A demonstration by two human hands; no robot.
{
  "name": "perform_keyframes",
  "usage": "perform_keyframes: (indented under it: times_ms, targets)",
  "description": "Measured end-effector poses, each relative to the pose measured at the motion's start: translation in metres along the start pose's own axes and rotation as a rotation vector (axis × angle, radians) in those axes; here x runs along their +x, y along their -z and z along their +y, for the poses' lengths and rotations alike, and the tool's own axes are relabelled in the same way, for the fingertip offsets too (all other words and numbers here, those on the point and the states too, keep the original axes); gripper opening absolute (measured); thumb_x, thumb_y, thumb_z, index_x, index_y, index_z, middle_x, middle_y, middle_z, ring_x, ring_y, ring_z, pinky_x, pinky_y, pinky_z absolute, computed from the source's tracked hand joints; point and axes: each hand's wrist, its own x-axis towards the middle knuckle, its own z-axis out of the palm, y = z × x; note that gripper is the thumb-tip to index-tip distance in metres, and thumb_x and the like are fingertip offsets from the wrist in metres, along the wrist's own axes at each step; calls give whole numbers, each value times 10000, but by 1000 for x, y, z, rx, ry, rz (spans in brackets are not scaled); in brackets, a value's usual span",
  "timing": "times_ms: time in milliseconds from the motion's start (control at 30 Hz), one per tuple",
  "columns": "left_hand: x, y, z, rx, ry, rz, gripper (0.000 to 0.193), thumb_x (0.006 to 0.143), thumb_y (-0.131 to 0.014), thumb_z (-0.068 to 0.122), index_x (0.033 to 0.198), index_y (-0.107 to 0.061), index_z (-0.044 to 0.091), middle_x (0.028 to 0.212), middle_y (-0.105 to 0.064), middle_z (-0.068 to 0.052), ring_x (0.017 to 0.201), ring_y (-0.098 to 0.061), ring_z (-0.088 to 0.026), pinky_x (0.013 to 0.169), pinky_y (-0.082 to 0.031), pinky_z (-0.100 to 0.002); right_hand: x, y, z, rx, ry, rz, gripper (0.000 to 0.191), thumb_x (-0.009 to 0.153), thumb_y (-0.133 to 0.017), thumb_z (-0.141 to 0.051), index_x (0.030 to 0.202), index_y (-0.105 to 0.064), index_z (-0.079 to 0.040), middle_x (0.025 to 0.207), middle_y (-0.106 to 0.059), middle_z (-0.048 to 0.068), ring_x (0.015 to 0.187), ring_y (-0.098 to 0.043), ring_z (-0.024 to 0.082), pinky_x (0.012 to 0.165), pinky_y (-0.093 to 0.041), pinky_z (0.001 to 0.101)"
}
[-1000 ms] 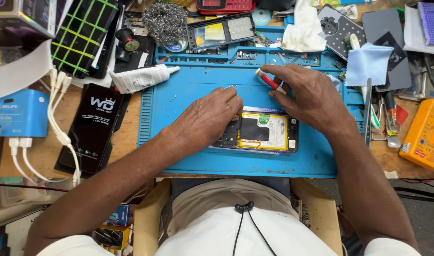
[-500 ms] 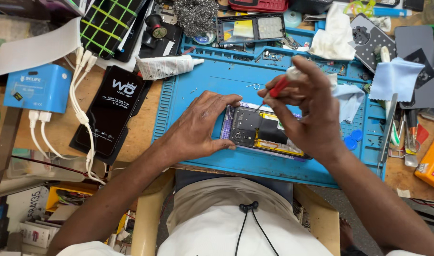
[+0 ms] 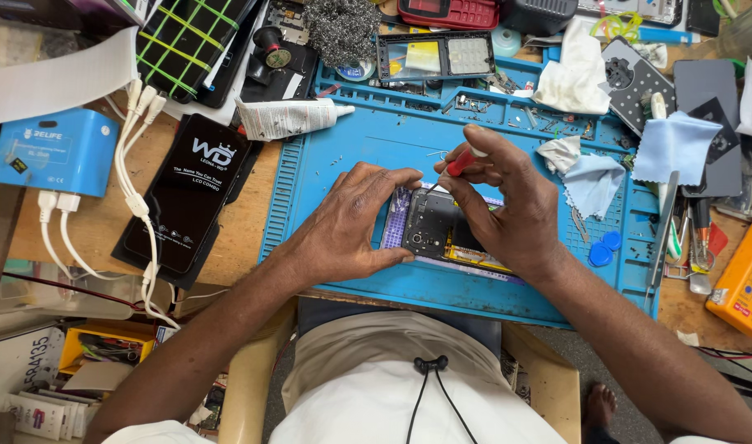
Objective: The person uses a red-handled screwdriver to unscrew and remove screws from the internal frame of a disassembled mobile phone. The phone is placed on a blue work mat, and the person carefully extracts the screws and sets them aside.
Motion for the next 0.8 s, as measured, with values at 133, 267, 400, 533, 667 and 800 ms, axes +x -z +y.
perform_keyframes:
  times_ms: [133, 267, 400, 533, 667, 800]
  targets:
    - [0, 0, -1, -10, 29, -17, 939, 697, -915, 313, 1467, -439, 63, 1319, -607, -143, 1254, -529, -339, 1100, -413, -497, 3, -4, -1, -187, 36, 63, 624, 972, -827, -8, 1460, -449, -93, 1199, -665, 147, 1048, -741, 180, 866, -649, 303]
    - [1, 0, 1, 1, 2, 3, 940, 684, -912, 295, 1463, -438, 66, 1351, -602, -143, 1254, -523, -349, 1092, -409, -502, 12, -3, -5, -218, 35, 21, 622, 940, -873, -49, 1425, -487, -97, 1122, -698, 121, 982, -741, 163, 829, -633, 301]
    - [-1, 1, 2, 2, 6, -6, 912, 693, -912, 301, 1441, -450, 58, 1353, -596, -143, 1258, -523, -352, 1090, -409, -499, 24, 11, -9, -75, 78, -194, 638, 984, -752, 55, 1527, -472, -131, 1198, -720, 101, 1051, -771, 197, 902, -658, 320]
    - [4, 6, -1, -19, -15, -25, 926, 715, -905, 315, 1467, -441, 39, 1394, -577, -172, 1289, -496, -366, 1104, -403, -499, 31, 21, -14, -107, 39, -197, 649, 904, -799, -1, 1481, -541, -146, 1247, -716, 97, 1052, -747, 223, 933, -627, 368]
    - [25, 6, -6, -347, -52, 14, 760, 914, -787, 155, 1560, -407, 28, 1490, -573, -151, 1401, -549, -287, 1166, -477, -423, 37, 24, -19, -193, 42, -143, 557, 942, -825, -51, 1451, -628, -164, 1269, -733, 73, 1166, -707, 234, 1040, -560, 383]
    - [52, 0, -8, -709, 53, 11, 659, 972, -663, 46, 1580, -409, 24, 1289, -727, -88, 1230, -712, -182, 1065, -595, -322, 36, 23, -24, -329, 189, -52, 648, 750, -895, -206, 1338, -633, -124, 1160, -708, 139, 1201, -623, 310, 1044, -450, 449]
